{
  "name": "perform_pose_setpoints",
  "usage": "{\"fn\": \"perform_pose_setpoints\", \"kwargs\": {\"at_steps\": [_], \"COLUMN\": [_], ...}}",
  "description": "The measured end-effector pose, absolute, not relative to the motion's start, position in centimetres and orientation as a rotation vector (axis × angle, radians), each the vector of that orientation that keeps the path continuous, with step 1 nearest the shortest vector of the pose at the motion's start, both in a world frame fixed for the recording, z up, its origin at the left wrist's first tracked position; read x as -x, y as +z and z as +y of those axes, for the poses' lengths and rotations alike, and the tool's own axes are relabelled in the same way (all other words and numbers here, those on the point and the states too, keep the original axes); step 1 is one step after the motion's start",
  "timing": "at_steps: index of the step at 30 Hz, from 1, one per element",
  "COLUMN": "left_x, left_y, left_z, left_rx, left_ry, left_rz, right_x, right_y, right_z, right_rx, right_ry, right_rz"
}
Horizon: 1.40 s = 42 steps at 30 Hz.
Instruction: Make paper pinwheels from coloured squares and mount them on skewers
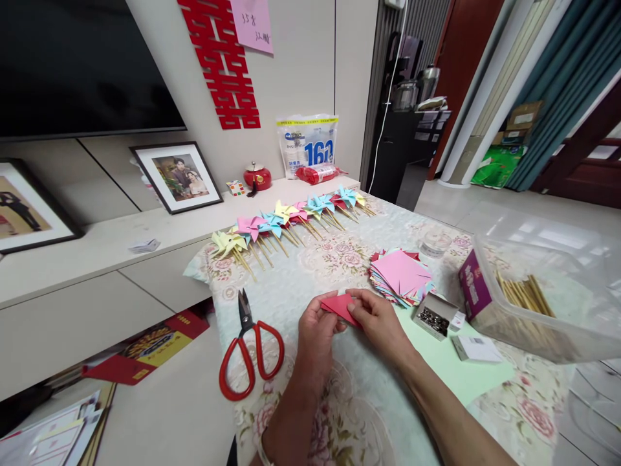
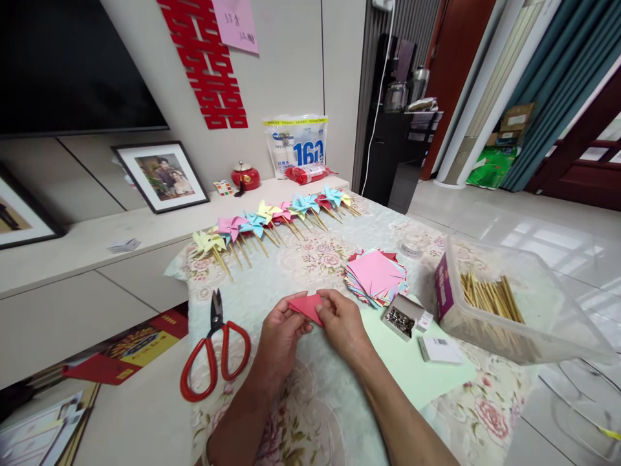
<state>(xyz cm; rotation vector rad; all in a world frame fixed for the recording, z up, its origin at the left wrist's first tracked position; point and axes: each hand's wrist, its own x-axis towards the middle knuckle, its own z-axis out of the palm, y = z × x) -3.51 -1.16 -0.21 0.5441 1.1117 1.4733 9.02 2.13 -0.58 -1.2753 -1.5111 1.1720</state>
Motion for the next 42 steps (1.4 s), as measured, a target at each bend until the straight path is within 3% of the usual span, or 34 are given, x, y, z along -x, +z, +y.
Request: {"fn": "perform_pose_setpoints", "kwargs": {"at_steps": [5, 16, 26, 42], "left_x": [3.5, 3.9, 3.6, 3.5], "left_y": [-0.5, -0.6, -0.7, 0.1], "left_z": [-1.0, -0.8, -1.0, -1.5], "left_rx": [-0.527, -0.601, -0.69, -0.734], "left_ry": [1.497, 1.597, 1.498, 1.454], "left_rz": [1.179, 1.36, 1.322, 1.153], "right_x": [-9.1, -9.7, -9.5, -9.3], "right_y": [-0.6, 0.5, -0.6, 0.6], "right_z": [1.9, 1.3, 1.9, 2.0], "right_rx": [1.293, 1.148, 1.117, 1.173], "right_ry": [1.034, 1.115, 0.8, 1.148], "right_rz": [-1.692, -1.841, -1.869, -1.386]}}
